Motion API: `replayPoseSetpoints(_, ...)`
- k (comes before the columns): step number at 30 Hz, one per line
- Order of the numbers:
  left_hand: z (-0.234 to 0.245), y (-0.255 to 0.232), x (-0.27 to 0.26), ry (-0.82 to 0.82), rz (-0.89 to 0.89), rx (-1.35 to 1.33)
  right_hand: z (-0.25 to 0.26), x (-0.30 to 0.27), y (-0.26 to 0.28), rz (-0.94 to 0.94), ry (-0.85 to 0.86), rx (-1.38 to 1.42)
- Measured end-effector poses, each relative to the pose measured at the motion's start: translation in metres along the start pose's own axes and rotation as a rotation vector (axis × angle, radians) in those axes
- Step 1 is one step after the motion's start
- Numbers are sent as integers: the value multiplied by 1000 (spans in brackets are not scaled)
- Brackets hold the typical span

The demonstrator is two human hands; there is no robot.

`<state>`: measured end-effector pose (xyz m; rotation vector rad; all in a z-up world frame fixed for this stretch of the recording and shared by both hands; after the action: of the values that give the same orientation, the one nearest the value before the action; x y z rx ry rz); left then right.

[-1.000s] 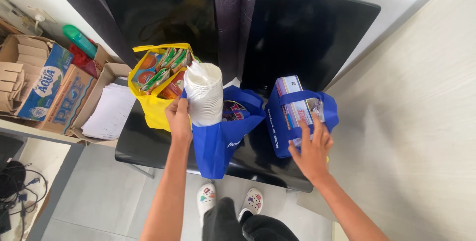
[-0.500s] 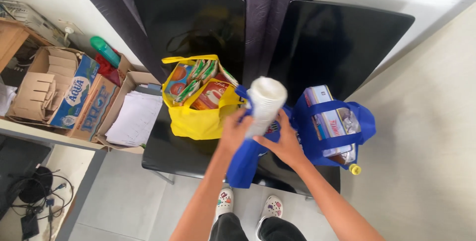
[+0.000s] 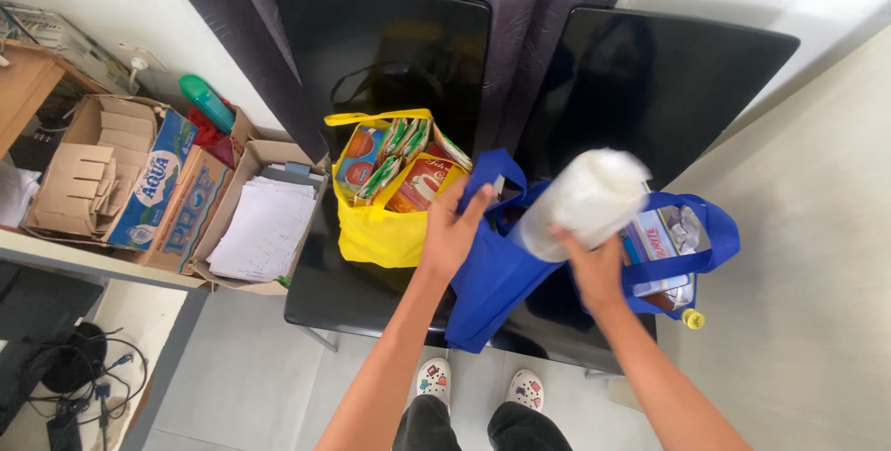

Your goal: Organize various snacks and grocery items from shopping bags into piles or onto chairs.

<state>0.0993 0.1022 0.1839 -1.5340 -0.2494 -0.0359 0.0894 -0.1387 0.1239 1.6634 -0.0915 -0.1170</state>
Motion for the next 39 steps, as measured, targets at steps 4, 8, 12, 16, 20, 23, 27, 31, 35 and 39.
replayPoseSetpoints(4, 27, 3, 14, -35, 182, -284, 22, 21, 10, 112, -119, 194)
replayPoseSetpoints(8, 62, -18, 20, -119, -37, -230, 32, 30, 42, 125, -284, 487)
replayPoseSetpoints(12, 79, -27, 13, -169, 27, -170, 41, 36, 60, 143, -289, 528)
replayPoseSetpoints(16, 75, -26, 12, -191, 29, -135, 52, 33, 68, 138, -360, 471)
replayPoseSetpoints(20, 62, -28, 15, -182, -108, -91, 73, 30, 75, 227, -405, 475)
replayPoseSetpoints(23, 53, -38, 14, -172, -64, 81, 91, 27, 82, 280, -415, 507)
replayPoseSetpoints(27, 35, -24, 16, -68, -422, 455, 113, 24, 94, 336, -373, 489)
replayPoseSetpoints(31, 20, -63, 7, 198, -757, 471, 114, 18, 102, 301, -348, 436)
replayPoseSetpoints(35, 4, -26, 6, 744, -834, 1304, 118, 15, 99, 295, -312, 424)
replayPoseSetpoints(39, 27, 45, 12, 696, -1032, 1472, 116, 10, 107, 287, -340, 393)
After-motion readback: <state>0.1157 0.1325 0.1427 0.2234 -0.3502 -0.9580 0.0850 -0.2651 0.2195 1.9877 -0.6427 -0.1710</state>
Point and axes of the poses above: each hand's wrist, its own x-axis towards the middle knuckle, its own z-axis out of the back of the hand, y = z × x, the point moved 6 cm from there along x, towards the middle knuckle, and after that the axes turned 6 degrees about x, right-handed, at the moved point
